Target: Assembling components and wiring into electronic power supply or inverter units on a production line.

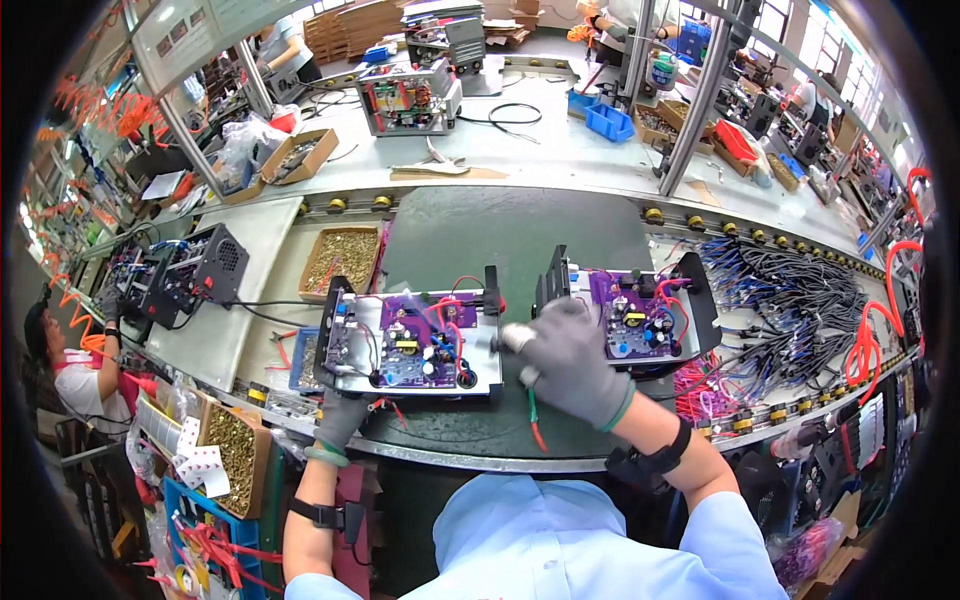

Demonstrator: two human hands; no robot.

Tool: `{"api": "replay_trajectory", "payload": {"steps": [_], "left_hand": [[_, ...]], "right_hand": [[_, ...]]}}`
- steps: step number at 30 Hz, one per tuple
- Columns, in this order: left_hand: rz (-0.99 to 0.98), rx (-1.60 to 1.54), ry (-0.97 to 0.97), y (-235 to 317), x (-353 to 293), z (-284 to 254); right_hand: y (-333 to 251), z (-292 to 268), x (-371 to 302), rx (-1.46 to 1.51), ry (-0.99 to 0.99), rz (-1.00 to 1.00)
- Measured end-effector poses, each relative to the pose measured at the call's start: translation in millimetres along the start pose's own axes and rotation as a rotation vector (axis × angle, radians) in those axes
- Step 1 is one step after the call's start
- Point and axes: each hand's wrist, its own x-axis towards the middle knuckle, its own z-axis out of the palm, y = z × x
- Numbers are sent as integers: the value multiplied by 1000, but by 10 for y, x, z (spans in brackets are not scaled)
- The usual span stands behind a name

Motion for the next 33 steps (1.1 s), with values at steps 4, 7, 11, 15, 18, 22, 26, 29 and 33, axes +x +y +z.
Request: {"api": "replay_trajectory", "payload": {"steps": [4, 7, 11, 15, 18, 22, 26, 29, 33], "left_hand": [[81, 336, -307, 454, 2, -542], [83, 619, 62, 1016, 90, -950], [477, 309, 354, 1873, 37, -888], [881, 463, 279, 2492, 46, -250], [907, 494, 76, 2602, 227, 201], [744, 613, -166, 2505, 217, 344], [838, 547, -105, 2499, 239, 250], [823, 627, -144, 2574, 287, 186], [790, 668, -252, 2649, 326, 126]], "right_hand": [[-19, 100, -118, -55, -4, 27], [37, 120, -123, -62, -7, 21], [57, 121, -126, -36, 18, 81], [33, 100, -160, -49, 25, 96], [26, 59, -181, -90, 1, 27], [14, -28, -155, -164, -176, -56], [59, -114, -35, -38, -204, -17], [84, -147, 41, -48, -193, -48], [63, -141, 70, -80, -202, -84]]}}
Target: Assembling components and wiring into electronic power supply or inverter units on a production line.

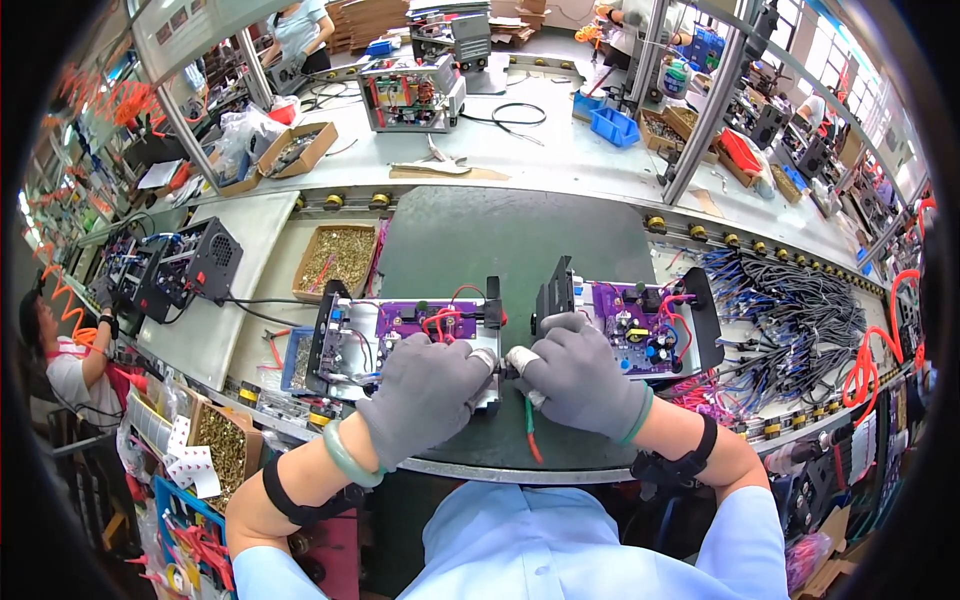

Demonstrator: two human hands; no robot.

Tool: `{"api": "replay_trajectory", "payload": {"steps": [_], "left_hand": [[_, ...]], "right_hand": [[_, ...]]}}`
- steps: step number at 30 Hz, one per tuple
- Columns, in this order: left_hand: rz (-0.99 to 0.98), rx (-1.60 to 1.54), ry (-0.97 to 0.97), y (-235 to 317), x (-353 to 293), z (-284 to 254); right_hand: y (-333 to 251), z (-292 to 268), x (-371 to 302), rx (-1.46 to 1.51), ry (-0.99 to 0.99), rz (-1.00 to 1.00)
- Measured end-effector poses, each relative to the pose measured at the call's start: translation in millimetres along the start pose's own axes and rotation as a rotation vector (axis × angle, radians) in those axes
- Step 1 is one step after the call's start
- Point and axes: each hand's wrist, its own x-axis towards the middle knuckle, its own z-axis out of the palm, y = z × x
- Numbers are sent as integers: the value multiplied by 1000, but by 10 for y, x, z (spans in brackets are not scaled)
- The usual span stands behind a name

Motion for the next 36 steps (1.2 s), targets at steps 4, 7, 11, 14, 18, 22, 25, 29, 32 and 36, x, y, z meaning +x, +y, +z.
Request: {"api": "replay_trajectory", "payload": {"steps": [4, 7, 11, 14, 18, 22, 25, 29, 32, 36], "left_hand": [[37, -63, -122, -49, 11, -42], [56, -16, -155, -61, 57, -24], [36, -61, -225, -84, 123, -16], [22, -93, -293, -165, 177, -46], [87, -362, -378, -245, 211, -75], [36, -204, -309, -113, 119, -20], [-19, -144, -269, -45, 78, 12], [20, -88, -292, -90, 128, -22], [66, -67, -285, -131, 170, -42], [36, -50, -193, -78, 102, 41]], "right_hand": [[-16, 13, -22, 49, -94, 15], [18, 4, 1, 99, -156, 54], [102, -79, 135, 117, -297, 14], [255, -156, 305, 231, -505, 62], [272, -173, 365, 440, -684, 28], [42, -76, 159, 187, -432, -30], [35, -1, 79, 120, -391, -35], [87, -25, 109, 11, -359, -68], [86, -50, 168, 82, -431, 0], [-6, -69, 180, -30, -272, -35]]}}
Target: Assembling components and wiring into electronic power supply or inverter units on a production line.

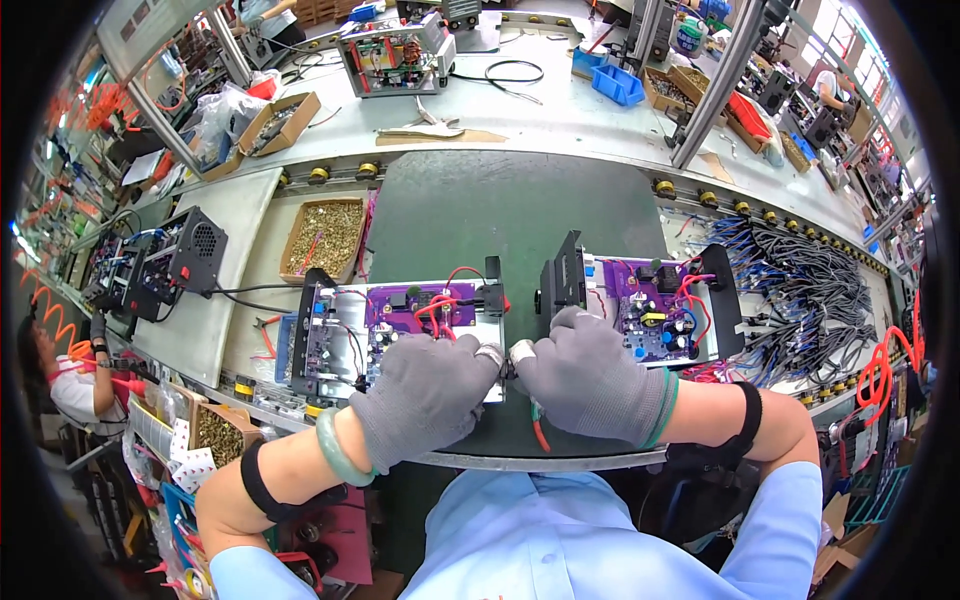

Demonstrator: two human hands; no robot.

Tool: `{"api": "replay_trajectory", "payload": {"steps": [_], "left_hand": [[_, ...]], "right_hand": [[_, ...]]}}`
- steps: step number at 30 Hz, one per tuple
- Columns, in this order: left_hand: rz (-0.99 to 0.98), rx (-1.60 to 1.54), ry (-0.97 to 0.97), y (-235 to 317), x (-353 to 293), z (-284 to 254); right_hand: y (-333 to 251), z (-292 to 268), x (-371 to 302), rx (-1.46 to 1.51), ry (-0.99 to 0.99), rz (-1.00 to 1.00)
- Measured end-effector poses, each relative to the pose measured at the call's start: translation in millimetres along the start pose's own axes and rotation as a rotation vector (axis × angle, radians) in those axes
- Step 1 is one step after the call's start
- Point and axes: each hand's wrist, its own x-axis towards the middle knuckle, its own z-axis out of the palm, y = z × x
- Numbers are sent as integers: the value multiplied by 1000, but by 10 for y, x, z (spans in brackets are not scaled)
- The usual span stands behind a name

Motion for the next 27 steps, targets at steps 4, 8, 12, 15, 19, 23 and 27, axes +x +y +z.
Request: {"api": "replay_trajectory", "payload": {"steps": [4, 8, 12, 15, 19, 23, 27], "left_hand": [[-79, -37, 55, 88, -81, 214], [-154, -29, 178, 141, -65, 356], [-152, -103, 154, 150, -124, 219], [-225, -95, -76, 102, -354, -65], [-372, -496, 89, -72, -747, -475], [-586, -1480, 300, 23, -714, -444], [-468, -1152, 499, 91, -333, -362]], "right_hand": [[-39, 54, -12, -41, -251, -3], [-35, 172, -53, 16, -205, 81], [-75, 223, -163, 107, -69, 133], [-131, 121, -291, 105, 184, 99], [-124, -196, -487, 86, 241, 117], [-72, -294, -265, 278, 337, 124], [-47, -340, 55, 420, 421, 187]]}}
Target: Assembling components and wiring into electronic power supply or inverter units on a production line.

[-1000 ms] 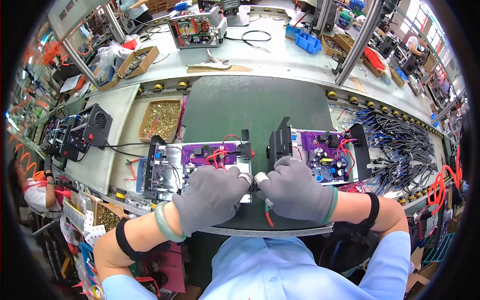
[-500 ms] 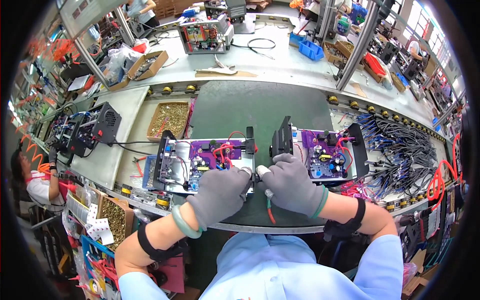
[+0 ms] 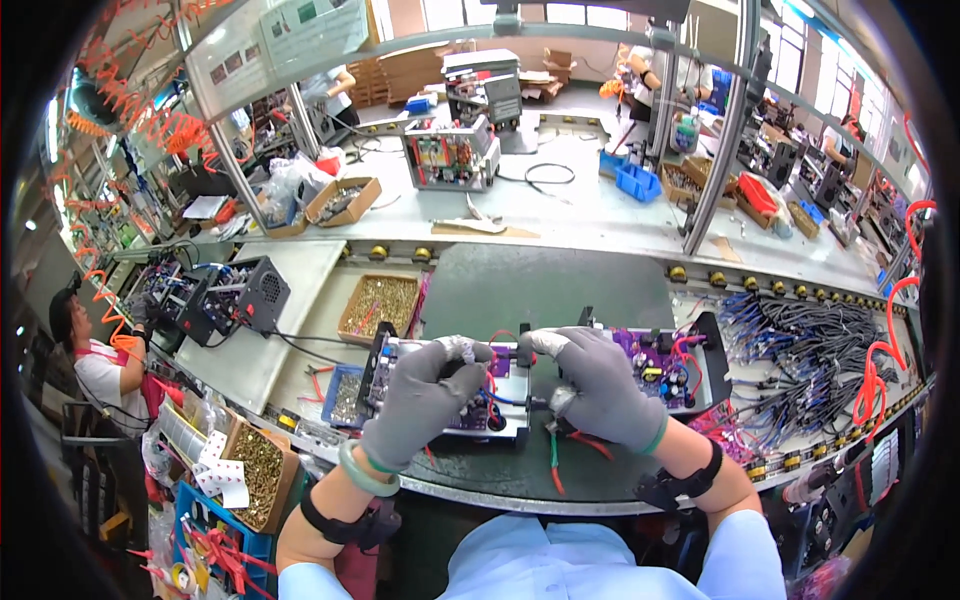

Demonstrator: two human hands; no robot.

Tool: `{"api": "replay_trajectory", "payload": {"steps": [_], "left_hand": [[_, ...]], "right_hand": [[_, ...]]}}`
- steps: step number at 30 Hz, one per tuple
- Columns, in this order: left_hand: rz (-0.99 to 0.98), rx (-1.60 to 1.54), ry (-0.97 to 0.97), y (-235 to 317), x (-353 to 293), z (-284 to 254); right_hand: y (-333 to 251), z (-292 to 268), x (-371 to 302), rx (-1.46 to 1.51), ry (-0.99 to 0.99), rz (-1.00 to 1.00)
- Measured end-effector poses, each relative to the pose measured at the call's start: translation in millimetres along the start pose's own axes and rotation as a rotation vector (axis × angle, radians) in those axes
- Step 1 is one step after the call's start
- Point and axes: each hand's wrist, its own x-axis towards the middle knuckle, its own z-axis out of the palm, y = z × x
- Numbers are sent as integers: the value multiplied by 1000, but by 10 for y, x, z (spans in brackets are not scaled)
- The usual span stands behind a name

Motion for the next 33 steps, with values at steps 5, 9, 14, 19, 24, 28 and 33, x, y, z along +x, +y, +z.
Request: {"api": "replay_trajectory", "payload": {"steps": [5, 9, 14, 19, 24, 28, 33], "left_hand": [[132, 122, 4, 21, 210, 199], [224, 347, 40, -1, 213, 282], [246, 184, 98, -41, 201, 363], [502, 586, 147, -133, 335, 287], [321, 1222, -118, -292, 407, 155], [179, 1090, -139, -361, 502, 119], [62, 1148, -281, -300, 662, 129]], "right_hand": [[-40, 67, 215, 105, 172, -5], [-56, 182, 211, 42, 132, -40], [98, 177, 161, 11, 150, -28], [258, 239, 148, -184, 102, -71], [153, 469, -29, -109, -50, 115], [99, 496, -85, -202, -265, 371], [94, 484, 42, -237, -496, 488]]}}
